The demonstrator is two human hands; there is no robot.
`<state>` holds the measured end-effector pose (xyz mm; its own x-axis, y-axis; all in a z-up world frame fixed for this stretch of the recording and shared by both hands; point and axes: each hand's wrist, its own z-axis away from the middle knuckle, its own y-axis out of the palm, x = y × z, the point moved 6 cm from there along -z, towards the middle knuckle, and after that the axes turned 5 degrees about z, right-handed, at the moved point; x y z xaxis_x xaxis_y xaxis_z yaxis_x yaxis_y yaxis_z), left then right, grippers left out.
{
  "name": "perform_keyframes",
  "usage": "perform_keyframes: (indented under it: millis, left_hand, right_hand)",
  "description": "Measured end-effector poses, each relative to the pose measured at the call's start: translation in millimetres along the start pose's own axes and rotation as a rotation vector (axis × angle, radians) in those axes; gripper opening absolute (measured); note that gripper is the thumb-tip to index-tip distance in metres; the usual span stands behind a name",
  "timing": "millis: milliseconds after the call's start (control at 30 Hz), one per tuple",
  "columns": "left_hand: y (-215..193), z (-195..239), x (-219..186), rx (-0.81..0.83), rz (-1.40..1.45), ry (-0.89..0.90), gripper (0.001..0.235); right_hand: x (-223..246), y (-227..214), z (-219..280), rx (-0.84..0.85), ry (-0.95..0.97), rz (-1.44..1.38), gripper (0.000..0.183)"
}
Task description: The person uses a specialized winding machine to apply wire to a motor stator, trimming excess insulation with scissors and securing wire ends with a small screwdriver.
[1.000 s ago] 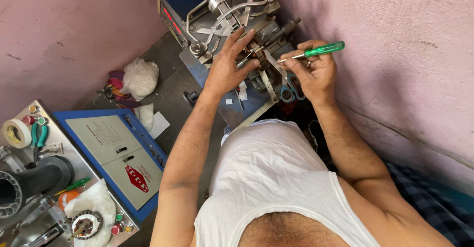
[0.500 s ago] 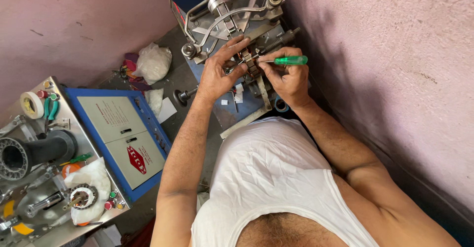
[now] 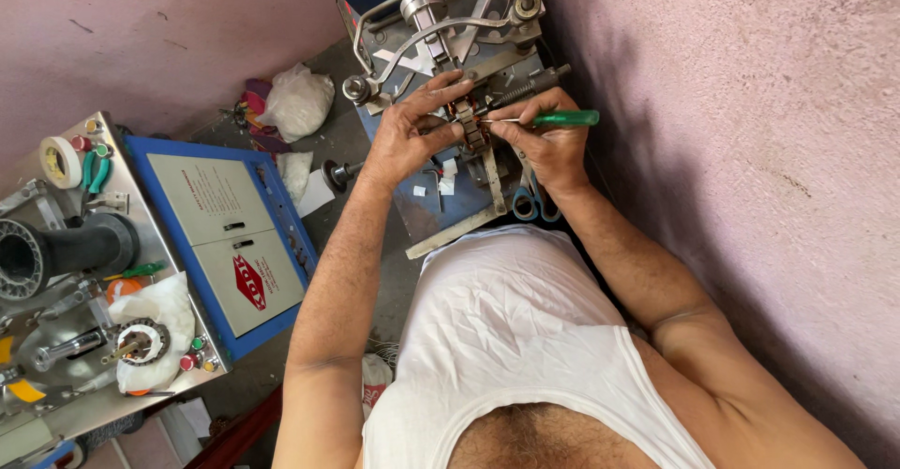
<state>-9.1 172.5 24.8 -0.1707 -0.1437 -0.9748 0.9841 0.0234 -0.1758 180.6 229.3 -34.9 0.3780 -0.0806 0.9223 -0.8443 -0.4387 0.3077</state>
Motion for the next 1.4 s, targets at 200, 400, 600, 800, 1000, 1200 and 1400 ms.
perform_keyframes:
  millis: [200,400,600,800,1000,1200,1400]
  left_hand:
    - [-0.5,0.0,5.4,-0.035,0.035,-0.101,0.061]
    - [-0.8,-3.1,7.2,-0.022,-0.022,0.012,0.06]
    - [-3.8,-1.0,11.6,-0.043,-0.052,-0.048,0.061]
    - [-1.8,-0.9,9.1,-0.047,-0.076,-0.026,0.061]
    - [-2.2,2.0,4.2,-0.044,-0.114,-0.021,0.062]
    - [-2.1,10.0,-9.3,-0.016,-0.205,0.095,0.063]
    - [-9.8,35.3,-25.2,-0.224,-0.401,0.411,0.056]
  right_hand:
    - [18.9,8.4,3.3,0.103,-0.284,0.309,0.026]
    - [16.5,7.4,-15.0,0.128,-0.073,0.207,0.025]
    - [40.2,16.9,-27.2,0.295,-0.134,0.417,0.023]
    - [42.1,19.5,-42.8,0.381,-0.034,0.384,0.023]
    - [49.1,15.9,-25.5,0.324,-0.114,0.461,0.021]
    - [51.1,-0.2,14.8,0.406,0.021,0.531,0.018]
    - [-4.9,-8.9,54.2,0.737,0.579,1.05,0.037]
